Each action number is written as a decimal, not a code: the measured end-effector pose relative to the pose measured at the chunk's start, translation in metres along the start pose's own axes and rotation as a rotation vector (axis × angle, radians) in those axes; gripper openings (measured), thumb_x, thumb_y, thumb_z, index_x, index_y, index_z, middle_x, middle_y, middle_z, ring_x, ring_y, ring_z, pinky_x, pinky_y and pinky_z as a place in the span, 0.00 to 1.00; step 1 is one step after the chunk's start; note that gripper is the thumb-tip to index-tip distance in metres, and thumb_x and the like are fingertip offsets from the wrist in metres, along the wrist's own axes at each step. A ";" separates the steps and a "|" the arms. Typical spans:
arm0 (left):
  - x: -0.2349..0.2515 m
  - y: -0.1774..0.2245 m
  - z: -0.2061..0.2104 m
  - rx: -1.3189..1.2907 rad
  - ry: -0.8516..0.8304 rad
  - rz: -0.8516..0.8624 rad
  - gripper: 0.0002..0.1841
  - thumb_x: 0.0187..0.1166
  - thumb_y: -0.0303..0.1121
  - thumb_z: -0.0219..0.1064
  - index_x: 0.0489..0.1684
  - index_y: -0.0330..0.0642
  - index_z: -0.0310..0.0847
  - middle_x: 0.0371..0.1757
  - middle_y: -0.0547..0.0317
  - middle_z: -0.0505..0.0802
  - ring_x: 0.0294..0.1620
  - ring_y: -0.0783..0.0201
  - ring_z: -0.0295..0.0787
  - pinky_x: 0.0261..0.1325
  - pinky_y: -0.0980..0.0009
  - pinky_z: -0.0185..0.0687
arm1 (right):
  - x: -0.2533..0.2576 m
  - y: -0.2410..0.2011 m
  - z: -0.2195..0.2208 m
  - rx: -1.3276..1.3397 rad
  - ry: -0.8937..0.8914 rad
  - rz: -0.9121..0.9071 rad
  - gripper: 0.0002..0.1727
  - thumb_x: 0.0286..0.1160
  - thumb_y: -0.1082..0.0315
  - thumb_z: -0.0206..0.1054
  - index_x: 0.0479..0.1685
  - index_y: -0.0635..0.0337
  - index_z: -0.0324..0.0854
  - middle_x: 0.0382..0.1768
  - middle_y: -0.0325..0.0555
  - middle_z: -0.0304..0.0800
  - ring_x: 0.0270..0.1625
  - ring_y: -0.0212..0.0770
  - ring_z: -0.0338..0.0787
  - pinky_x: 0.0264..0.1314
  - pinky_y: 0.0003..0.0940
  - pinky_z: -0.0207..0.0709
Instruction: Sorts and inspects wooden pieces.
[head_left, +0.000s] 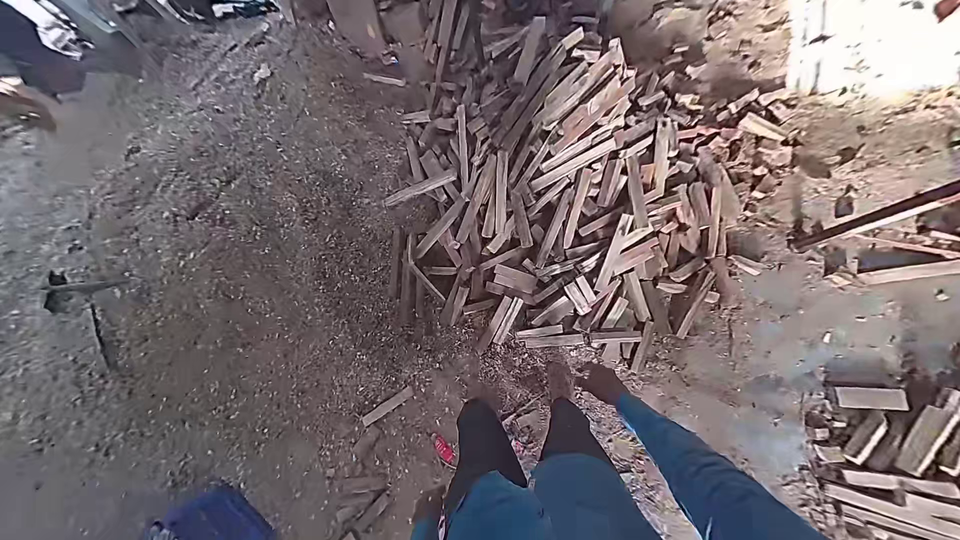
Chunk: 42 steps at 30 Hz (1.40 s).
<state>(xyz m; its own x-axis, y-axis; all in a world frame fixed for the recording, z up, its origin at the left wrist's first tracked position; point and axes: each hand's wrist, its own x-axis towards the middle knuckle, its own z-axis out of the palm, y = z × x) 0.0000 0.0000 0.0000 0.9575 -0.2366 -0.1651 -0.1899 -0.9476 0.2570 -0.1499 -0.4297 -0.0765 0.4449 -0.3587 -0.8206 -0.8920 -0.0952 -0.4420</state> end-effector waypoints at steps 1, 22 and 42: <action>0.050 -0.031 0.015 -0.084 -0.347 -0.174 0.28 0.94 0.47 0.52 0.57 0.26 0.88 0.49 0.33 0.95 0.56 0.39 0.93 0.72 0.48 0.80 | 0.024 -0.033 -0.014 0.020 0.019 -0.028 0.29 0.81 0.50 0.67 0.73 0.61 0.80 0.66 0.67 0.86 0.71 0.64 0.84 0.77 0.65 0.71; 0.452 0.125 0.316 0.207 -1.039 0.318 0.27 0.83 0.54 0.64 0.63 0.38 0.87 0.58 0.39 0.92 0.61 0.38 0.88 0.62 0.39 0.81 | 0.579 -0.103 0.279 0.566 0.609 0.575 0.63 0.51 0.45 0.88 0.83 0.78 0.57 0.74 0.80 0.72 0.76 0.71 0.76 0.77 0.62 0.72; 0.488 0.141 0.323 -0.905 -1.070 -0.643 0.36 0.96 0.52 0.30 0.58 0.33 0.82 0.41 0.52 0.96 0.42 0.63 0.95 0.47 0.64 0.94 | 0.341 -0.279 0.177 0.414 0.563 0.180 0.52 0.83 0.31 0.48 0.83 0.77 0.54 0.55 0.50 0.86 0.52 0.24 0.88 0.54 0.25 0.86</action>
<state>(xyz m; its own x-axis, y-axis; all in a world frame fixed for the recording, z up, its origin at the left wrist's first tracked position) 0.3702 -0.3181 -0.3521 0.1497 -0.2656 -0.9524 0.7499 -0.5973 0.2845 0.2650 -0.3608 -0.2969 0.0855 -0.7703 -0.6319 -0.7944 0.3301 -0.5099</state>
